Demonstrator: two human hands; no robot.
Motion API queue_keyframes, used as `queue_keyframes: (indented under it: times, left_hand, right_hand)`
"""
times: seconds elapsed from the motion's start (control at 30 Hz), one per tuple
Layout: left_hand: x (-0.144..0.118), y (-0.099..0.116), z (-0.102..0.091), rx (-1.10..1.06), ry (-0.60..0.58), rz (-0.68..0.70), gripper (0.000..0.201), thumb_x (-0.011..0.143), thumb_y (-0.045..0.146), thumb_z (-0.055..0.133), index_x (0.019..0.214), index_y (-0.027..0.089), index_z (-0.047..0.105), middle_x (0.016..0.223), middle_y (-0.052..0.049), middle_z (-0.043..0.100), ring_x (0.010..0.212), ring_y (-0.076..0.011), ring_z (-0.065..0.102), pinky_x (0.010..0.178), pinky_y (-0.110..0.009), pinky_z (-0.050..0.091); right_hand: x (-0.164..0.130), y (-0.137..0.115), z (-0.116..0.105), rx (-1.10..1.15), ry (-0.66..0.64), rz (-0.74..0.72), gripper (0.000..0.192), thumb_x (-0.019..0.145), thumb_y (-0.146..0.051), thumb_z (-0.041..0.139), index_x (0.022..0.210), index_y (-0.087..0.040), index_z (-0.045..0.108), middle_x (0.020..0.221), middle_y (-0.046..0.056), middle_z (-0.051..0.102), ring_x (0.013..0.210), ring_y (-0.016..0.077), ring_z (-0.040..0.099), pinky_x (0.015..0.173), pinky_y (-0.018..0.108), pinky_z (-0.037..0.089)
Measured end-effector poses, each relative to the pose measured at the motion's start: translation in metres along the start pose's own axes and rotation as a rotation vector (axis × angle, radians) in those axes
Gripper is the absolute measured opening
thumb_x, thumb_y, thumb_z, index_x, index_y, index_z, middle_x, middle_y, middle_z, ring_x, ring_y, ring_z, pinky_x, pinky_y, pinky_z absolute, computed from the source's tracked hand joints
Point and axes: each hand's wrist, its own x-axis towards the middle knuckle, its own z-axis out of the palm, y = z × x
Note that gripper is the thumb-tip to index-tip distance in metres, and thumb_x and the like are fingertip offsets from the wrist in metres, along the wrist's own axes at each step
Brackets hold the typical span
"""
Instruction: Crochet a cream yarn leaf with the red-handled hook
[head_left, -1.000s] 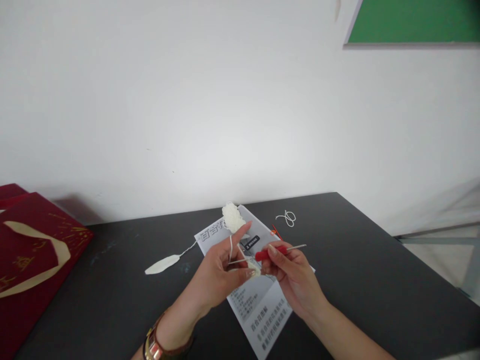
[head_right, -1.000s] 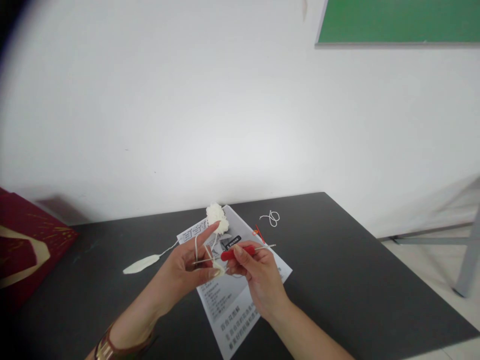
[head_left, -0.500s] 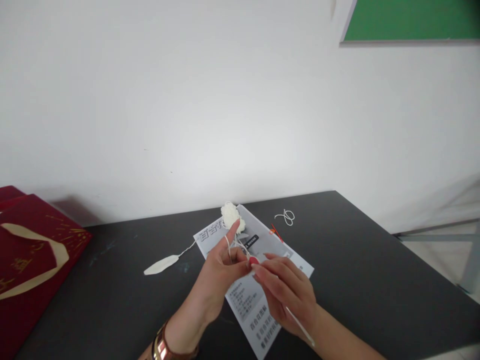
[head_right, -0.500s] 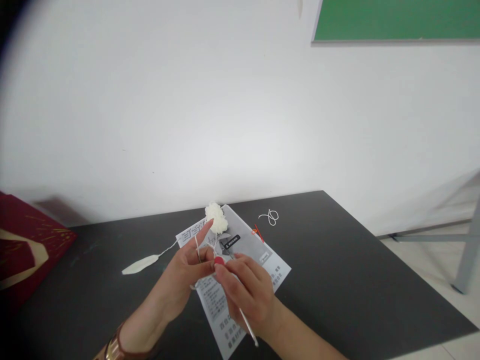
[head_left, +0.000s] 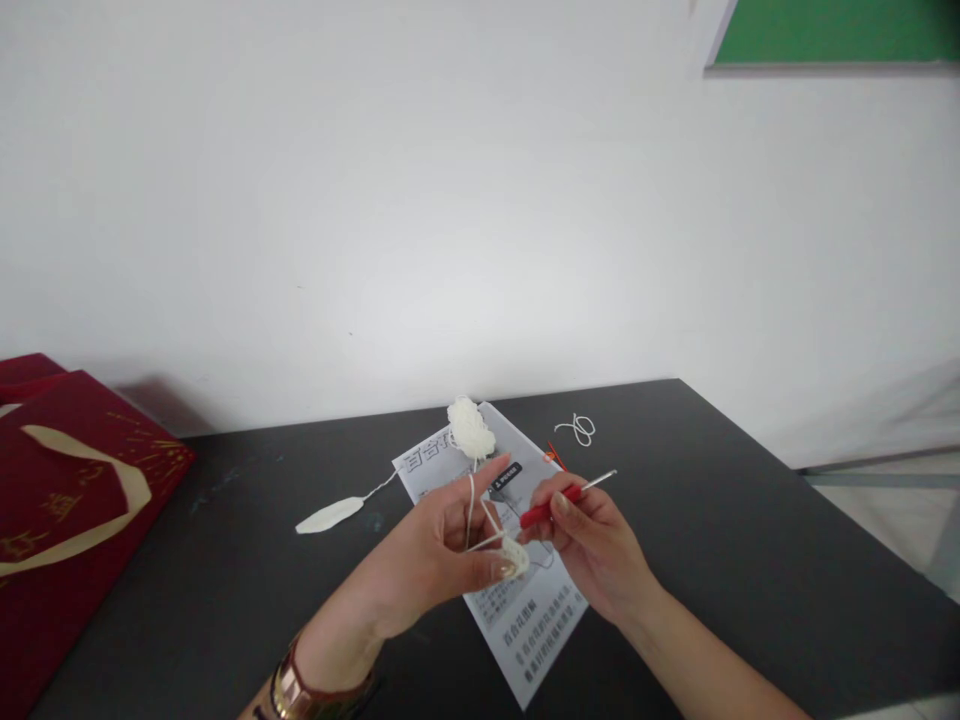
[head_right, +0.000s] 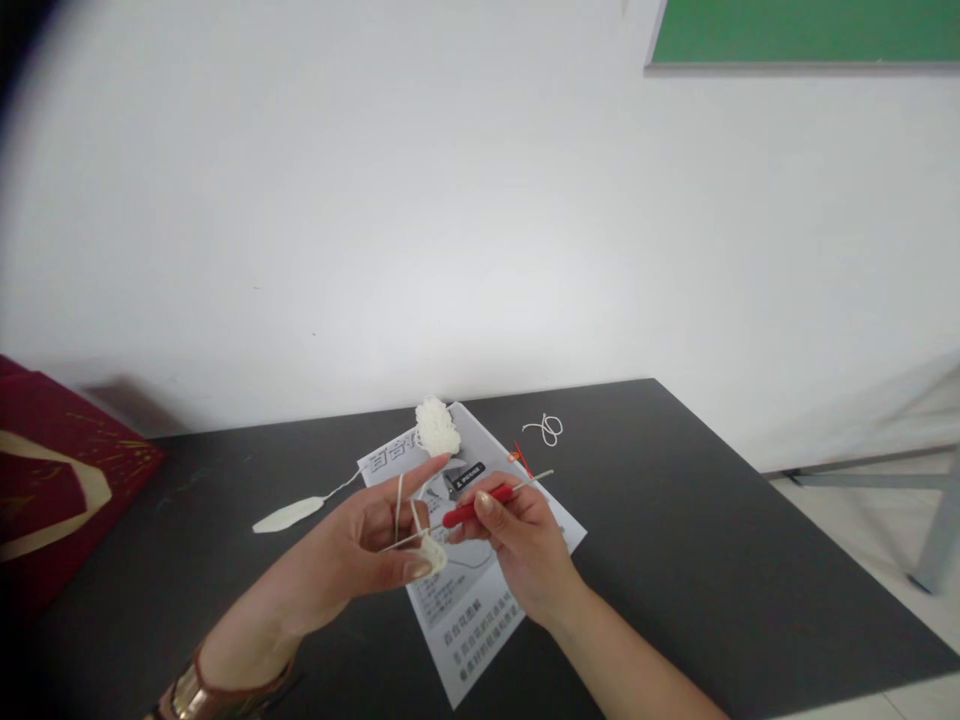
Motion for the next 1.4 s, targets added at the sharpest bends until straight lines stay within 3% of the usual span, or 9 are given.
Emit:
queue_keyframes:
  times: [0.5,0.9,1.4]
  left_hand:
    - [-0.003,-0.004,-0.002,0.197,-0.12,-0.048,0.079,0.074,0.009,0.068,0.144,0.02,0.034,0.079,0.002,0.054,0.071,-0.0123,0.049,0.068,-0.03,0.037]
    - [0.001,-0.004,-0.006,0.299,-0.156,-0.078,0.081,0.072,0.012,0.069,0.145,0.018,0.033,0.076,0.003,0.055,0.071,-0.0132,0.051,0.067,-0.028,0.039]
    - [0.003,-0.005,-0.006,0.539,-0.147,-0.09,0.076,0.075,0.019,0.064,0.144,0.019,0.035,0.075,0.003,0.054,0.069,-0.0143,0.05,0.064,-0.028,0.038]
  right_hand:
    - [0.001,-0.012,-0.005,-0.063,-0.025,0.034,0.023,0.078,-0.036,0.072,0.069,-0.016,0.066,0.057,-0.001,0.062,0.05,0.0111,0.058,0.054,0.024,0.047]
    - [0.003,-0.023,-0.017,-0.221,-0.082,-0.078,0.02,0.078,-0.031,0.072,0.068,-0.014,0.067,0.061,0.001,0.061,0.052,0.0097,0.05,0.051,0.022,0.036]
    - [-0.008,-0.034,-0.025,-0.511,-0.254,-0.215,0.016,0.086,-0.03,0.063,0.077,-0.017,0.067,0.065,0.001,0.057,0.06,0.0135,0.05,0.054,0.026,0.034]
